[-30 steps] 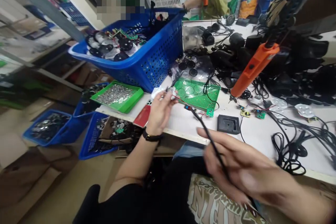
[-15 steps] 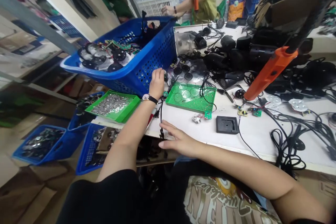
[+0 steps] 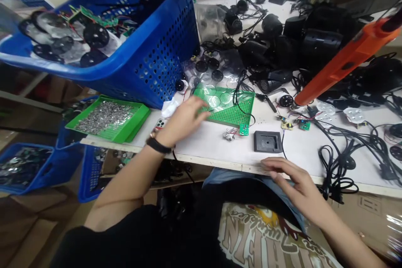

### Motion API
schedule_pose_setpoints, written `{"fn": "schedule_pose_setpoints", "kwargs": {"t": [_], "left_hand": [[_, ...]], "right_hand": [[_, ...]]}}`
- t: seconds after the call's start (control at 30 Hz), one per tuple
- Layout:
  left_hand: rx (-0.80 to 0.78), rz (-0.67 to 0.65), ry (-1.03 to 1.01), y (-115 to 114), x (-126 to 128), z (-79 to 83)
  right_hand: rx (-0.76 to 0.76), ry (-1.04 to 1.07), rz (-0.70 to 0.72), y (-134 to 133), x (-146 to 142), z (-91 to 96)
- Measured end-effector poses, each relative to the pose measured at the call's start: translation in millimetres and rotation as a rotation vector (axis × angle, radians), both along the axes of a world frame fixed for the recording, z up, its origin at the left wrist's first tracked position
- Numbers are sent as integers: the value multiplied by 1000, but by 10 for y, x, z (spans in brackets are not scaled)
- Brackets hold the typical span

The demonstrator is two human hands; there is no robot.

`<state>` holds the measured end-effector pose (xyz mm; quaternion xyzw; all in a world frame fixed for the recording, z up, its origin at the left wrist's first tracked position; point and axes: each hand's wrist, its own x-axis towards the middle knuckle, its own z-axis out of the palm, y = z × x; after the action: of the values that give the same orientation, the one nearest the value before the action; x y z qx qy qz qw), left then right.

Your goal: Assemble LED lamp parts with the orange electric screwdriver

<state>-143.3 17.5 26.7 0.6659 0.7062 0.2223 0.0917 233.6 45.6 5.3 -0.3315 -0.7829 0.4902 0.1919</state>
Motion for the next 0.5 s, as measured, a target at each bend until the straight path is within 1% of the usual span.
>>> {"fn": "schedule_pose_setpoints", "kwargs": {"t": [0.03, 0.07, 0.1, 0.17, 0.23, 0.3, 0.37, 0.43, 0.5], "left_hand": [[-92, -62, -86, -84, 224, -56], [-153, -74, -129, -153, 432, -137], [-181, -74, -138, -205, 611, -233], [-165, -3, -148, -262, 863, -428], [-94, 70, -193, -271, 985, -564], [-5, 118, -314, -261, 1038, -614], [79, 141, -460, -248, 1090, -597], [165, 161, -562, -232, 1183, -559], [246, 175, -599, -202, 1328, -533]], "right_hand": [[57, 3, -45, 28, 40, -14], [103, 6, -83, 55, 65, -28], [141, 8, -113, 81, 78, -40], [220, 16, -164, 131, 77, -63], [303, 13, -208, 179, 63, -83], [365, -8, -241, 218, 55, -99], [376, -24, -252, 239, 54, -112], [343, -17, -247, 232, 50, -123], [255, -6, -250, 203, 28, -137]]}}
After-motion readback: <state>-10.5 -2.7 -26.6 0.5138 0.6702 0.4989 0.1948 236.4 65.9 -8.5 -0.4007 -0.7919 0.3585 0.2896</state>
